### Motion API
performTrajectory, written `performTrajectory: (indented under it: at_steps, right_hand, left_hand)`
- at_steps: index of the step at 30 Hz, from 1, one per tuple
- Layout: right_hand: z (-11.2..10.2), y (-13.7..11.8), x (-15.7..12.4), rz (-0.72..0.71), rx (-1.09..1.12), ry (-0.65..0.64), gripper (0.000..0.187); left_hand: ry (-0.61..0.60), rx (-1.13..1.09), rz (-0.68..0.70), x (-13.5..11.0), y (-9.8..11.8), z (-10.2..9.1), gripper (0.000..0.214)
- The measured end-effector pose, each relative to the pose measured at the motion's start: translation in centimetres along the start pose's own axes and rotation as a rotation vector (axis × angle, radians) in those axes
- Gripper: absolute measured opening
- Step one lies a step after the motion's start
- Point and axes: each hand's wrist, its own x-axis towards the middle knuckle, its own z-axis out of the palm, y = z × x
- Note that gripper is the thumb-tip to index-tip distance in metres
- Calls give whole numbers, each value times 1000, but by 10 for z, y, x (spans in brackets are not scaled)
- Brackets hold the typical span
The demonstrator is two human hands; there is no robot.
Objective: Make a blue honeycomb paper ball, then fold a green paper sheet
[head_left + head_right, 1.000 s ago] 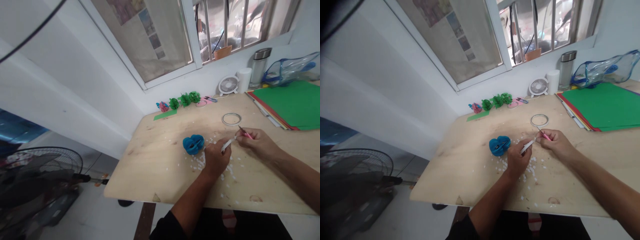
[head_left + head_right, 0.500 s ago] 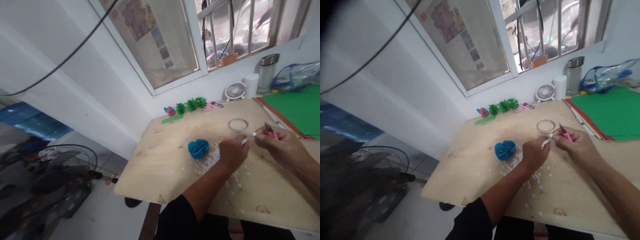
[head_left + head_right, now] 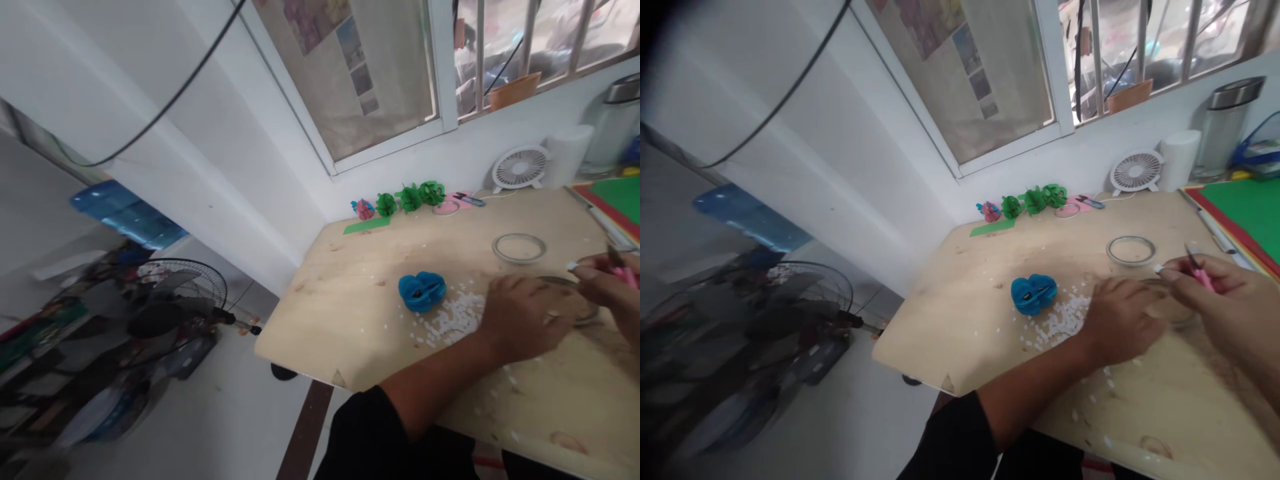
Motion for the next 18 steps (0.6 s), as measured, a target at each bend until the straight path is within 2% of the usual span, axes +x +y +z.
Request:
performTrajectory:
  at_steps: [2, 4, 7, 12, 15, 18]
  right_hand:
    - [5, -14, -3, 82, 33, -26, 26]
    - [11, -24, -7, 154, 115, -50, 30]
    - [21, -26, -13, 235, 174, -153, 37]
    - [34, -24, -21, 273, 190, -256, 41]
    - [41, -34, -24, 259, 145, -334, 41]
    - [52, -48, -29, 250, 138, -357, 41]
  left_hand:
    - [4, -111, -80, -13, -4, -21, 27]
    - [72, -248, -215, -27, -9, -39, 23]
    - [176, -408, -371, -45, -17, -59, 20]
    - [257, -600, -518, -61, -24, -76, 17]
    - [305, -735, -559, -65, -24, -83, 17]
    - [333, -835, -581, -69, -21, -88, 18]
